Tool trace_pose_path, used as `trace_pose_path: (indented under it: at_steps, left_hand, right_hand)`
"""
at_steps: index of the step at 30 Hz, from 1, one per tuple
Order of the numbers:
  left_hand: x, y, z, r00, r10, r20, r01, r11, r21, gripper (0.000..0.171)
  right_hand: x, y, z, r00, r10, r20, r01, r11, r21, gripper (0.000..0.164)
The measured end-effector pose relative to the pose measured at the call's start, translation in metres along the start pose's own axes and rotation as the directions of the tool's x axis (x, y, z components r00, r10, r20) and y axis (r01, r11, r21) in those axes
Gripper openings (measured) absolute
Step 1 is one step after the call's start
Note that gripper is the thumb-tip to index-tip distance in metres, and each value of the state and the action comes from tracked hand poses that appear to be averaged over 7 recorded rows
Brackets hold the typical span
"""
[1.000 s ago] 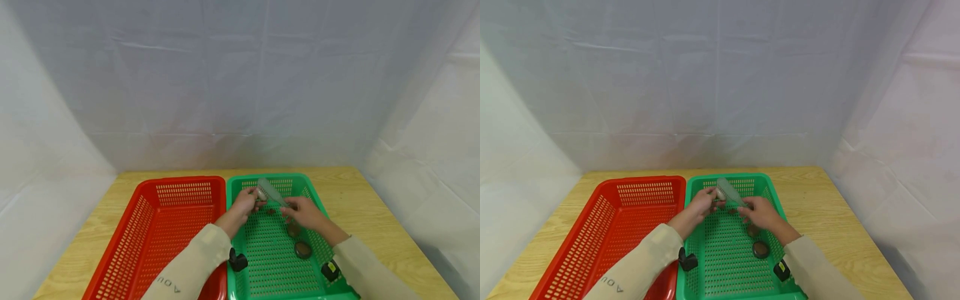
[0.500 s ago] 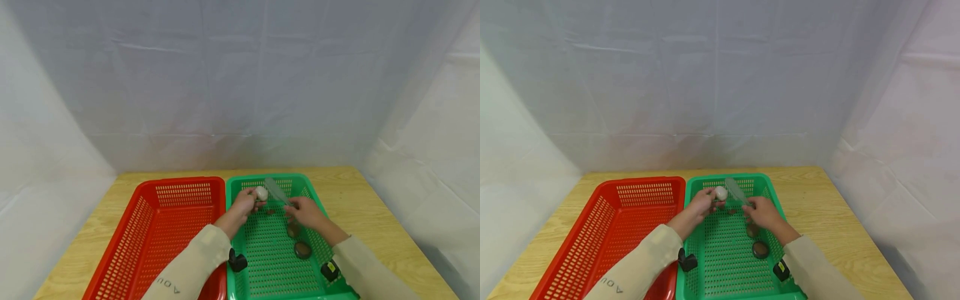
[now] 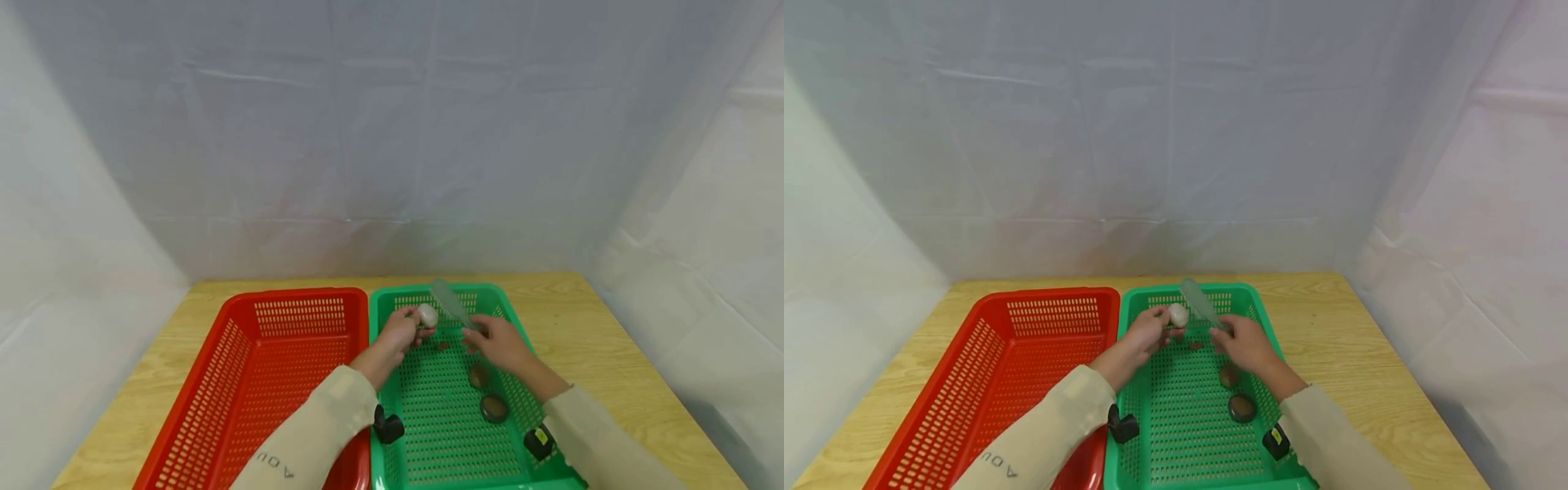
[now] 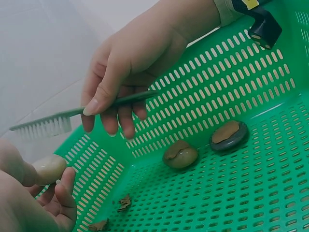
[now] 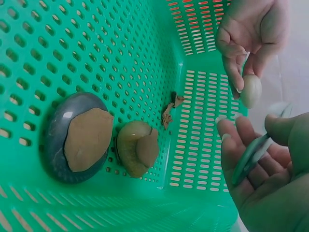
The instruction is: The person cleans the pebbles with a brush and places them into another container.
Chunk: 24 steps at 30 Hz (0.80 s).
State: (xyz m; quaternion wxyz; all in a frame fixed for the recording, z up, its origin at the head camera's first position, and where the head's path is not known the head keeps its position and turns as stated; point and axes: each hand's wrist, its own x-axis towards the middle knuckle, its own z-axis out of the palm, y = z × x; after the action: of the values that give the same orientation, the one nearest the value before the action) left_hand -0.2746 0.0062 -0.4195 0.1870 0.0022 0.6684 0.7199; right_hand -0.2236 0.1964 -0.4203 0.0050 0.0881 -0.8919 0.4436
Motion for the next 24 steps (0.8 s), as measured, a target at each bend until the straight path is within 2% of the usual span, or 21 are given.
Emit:
trace_pose_path:
  at_steps: [11, 18, 24]
  left_hand:
    - [-0.0024, 0.0017, 0.0003, 1.000, -0.013, -0.005, 0.013, 1.000, 0.010, 0.037]
    - [-0.0010, -0.0002, 0.0000, 1.000, -0.014, 0.000, 0.014, 1.000, -0.018, 0.036]
    - [-0.0011, 0.0011, -0.0005, 1.000, -0.016, 0.012, 0.016, 1.000, -0.026, 0.036]
  right_hand:
    - [0.0002, 0.0016, -0.0008, 0.984, -0.133, 0.116, 0.137, 0.990, -0.025, 0.038]
    - [-0.0003, 0.0034, -0.0002, 0.978, -0.127, 0.167, 0.132, 0.991, -0.017, 0.037]
    - [0.0000, 0.0031, -0.0017, 0.983, -0.102, 0.155, 0.102, 0.995, 0.004, 0.032]
